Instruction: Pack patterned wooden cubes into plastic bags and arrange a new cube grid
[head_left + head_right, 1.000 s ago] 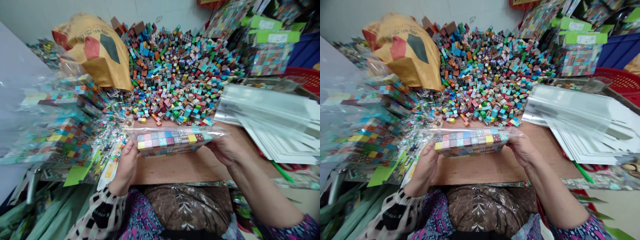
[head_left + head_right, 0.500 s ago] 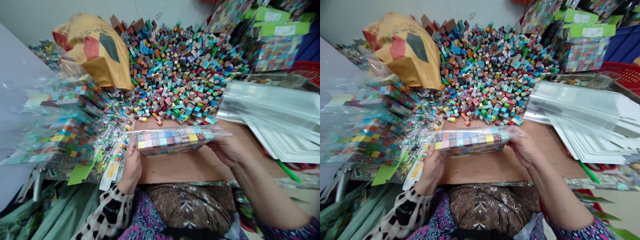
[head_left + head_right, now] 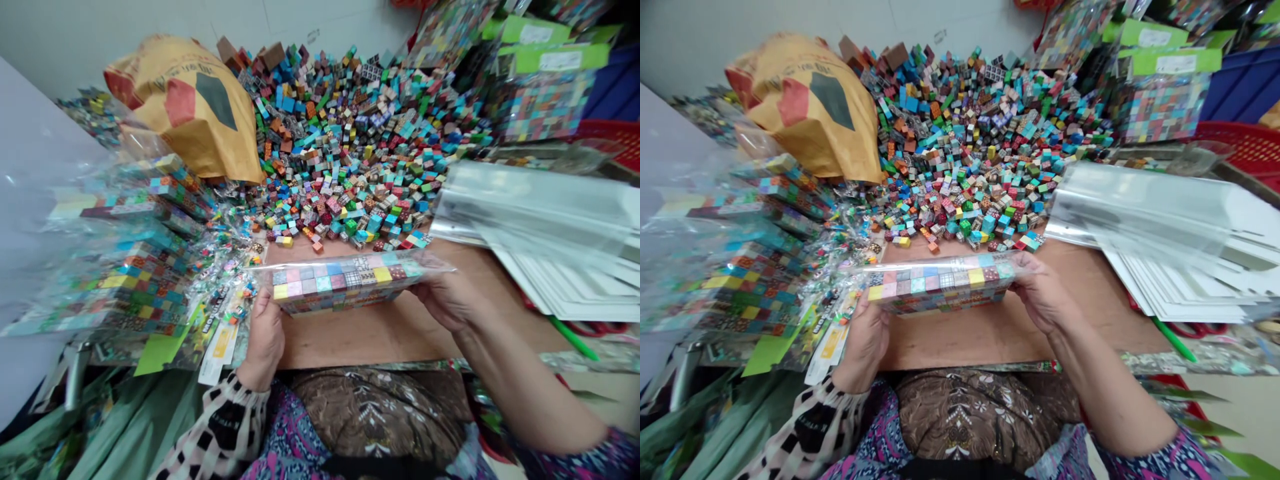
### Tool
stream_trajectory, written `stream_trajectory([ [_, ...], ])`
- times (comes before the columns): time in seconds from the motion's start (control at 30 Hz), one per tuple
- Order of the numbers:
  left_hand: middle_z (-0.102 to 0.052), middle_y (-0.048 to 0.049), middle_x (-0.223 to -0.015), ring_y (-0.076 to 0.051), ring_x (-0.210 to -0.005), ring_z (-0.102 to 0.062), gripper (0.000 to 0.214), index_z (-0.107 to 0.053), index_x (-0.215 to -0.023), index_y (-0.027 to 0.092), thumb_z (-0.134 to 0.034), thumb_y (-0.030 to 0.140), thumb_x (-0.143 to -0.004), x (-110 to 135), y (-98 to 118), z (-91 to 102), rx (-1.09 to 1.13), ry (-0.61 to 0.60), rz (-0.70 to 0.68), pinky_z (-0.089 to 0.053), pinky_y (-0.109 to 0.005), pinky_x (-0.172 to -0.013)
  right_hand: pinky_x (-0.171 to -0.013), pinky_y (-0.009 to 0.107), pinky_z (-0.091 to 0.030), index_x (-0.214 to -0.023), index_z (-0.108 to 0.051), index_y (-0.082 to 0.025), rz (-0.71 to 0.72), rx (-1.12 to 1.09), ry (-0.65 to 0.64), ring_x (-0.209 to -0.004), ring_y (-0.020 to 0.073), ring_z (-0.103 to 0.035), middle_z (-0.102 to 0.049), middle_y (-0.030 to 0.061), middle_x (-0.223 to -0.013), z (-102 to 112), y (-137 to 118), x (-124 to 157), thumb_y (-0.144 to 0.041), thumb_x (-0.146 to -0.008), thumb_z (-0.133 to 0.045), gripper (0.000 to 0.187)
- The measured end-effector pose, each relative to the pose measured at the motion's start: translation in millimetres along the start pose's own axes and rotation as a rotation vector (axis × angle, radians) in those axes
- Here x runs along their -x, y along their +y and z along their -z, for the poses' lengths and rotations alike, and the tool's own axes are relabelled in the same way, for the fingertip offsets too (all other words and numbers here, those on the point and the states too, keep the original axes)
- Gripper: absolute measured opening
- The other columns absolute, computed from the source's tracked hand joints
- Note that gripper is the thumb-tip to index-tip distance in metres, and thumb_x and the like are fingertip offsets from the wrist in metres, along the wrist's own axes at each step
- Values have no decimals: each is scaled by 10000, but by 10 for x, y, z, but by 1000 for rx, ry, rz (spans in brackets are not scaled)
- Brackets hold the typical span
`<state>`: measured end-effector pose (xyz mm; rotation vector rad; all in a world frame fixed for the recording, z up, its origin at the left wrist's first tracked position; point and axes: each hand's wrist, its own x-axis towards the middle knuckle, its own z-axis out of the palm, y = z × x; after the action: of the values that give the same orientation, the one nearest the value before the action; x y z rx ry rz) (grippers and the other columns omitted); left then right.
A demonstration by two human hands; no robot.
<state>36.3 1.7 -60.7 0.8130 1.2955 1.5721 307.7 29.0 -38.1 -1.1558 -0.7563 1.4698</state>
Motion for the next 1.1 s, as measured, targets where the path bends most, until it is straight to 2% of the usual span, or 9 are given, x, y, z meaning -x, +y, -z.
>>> stream_trajectory([
  [0.17,-693,39,-743,-102,-647,-581,169,-674,-761,216,-769,245,-624,-22,-2,19,39,20,-2,-454,-192,-597,-611,293,-431,-661,-602,-221,32,-37,7,-639,155,-540,-648,-11,-689,-62,26,4,-201,-551,-759,193],
  [0.33,-654,52,-676,-102,-598,-539,192,-696,-778,229,-754,207,-597,-21,28,-17,51,4,6,-407,-194,-529,-588,271,-413,-629,-582,-210,44,-84,13,-632,143,-523,-635,-14,-683,-84,83,-12,-207,-550,-773,206],
  [0.47,-666,44,-708,-108,-622,-557,179,-693,-794,236,-749,225,-624,-16,25,-11,43,-15,12,-426,-201,-545,-582,261,-411,-613,-570,-213,38,-98,6,-625,136,-504,-615,-22,-662,-73,100,-19,-221,-547,-790,230],
  [0.63,-712,15,-767,-155,-758,-659,213,-692,-810,223,-808,296,-647,-83,41,93,20,-74,57,-513,-247,-681,-598,271,-419,-645,-593,-217,6,-75,-12,-656,149,-516,-629,-12,-699,-37,72,-17,-261,-540,-823,257],
  [0.73,-758,-25,-937,-204,-945,-693,300,-719,-894,212,-808,421,-698,-152,90,150,21,-99,70,-537,-304,-838,-611,272,-420,-643,-592,-215,0,-61,3,-668,149,-518,-626,-15,-710,-24,57,-22,-258,-520,-830,271],
  [0.8,-768,-47,-1012,-234,-1065,-677,401,-735,-963,200,-748,543,-757,-205,151,165,32,-111,71,-518,-329,-934,-628,277,-421,-659,-599,-212,-4,-50,-6,-674,150,-521,-622,-19,-706,-22,52,-27,-247,-515,-824,269],
  [0.87,-782,-77,-972,-278,-1123,-665,530,-753,-931,169,-642,670,-797,-269,244,163,26,-159,106,-502,-358,-987,-639,282,-417,-665,-593,-209,-5,-40,-23,-669,147,-517,-616,-23,-696,-23,46,-31,-235,-513,-815,270],
  [0.97,-789,-115,-879,-333,-1150,-662,702,-763,-883,144,-462,776,-836,-405,456,131,1,-319,281,-503,-423,-1004,-649,291,-410,-660,-577,-209,-14,-27,-21,-672,148,-512,-625,-19,-710,-27,33,-30,-244,-512,-805,274],
  [1.1,-786,-158,-914,-347,-1126,-679,704,-736,-1023,85,-434,705,-885,-642,827,35,29,-512,494,-498,-457,-1012,-646,294,-400,-654,-572,-215,-36,-12,13,-667,147,-494,-618,-22,-708,-40,2,-21,-262,-490,-791,278],
])
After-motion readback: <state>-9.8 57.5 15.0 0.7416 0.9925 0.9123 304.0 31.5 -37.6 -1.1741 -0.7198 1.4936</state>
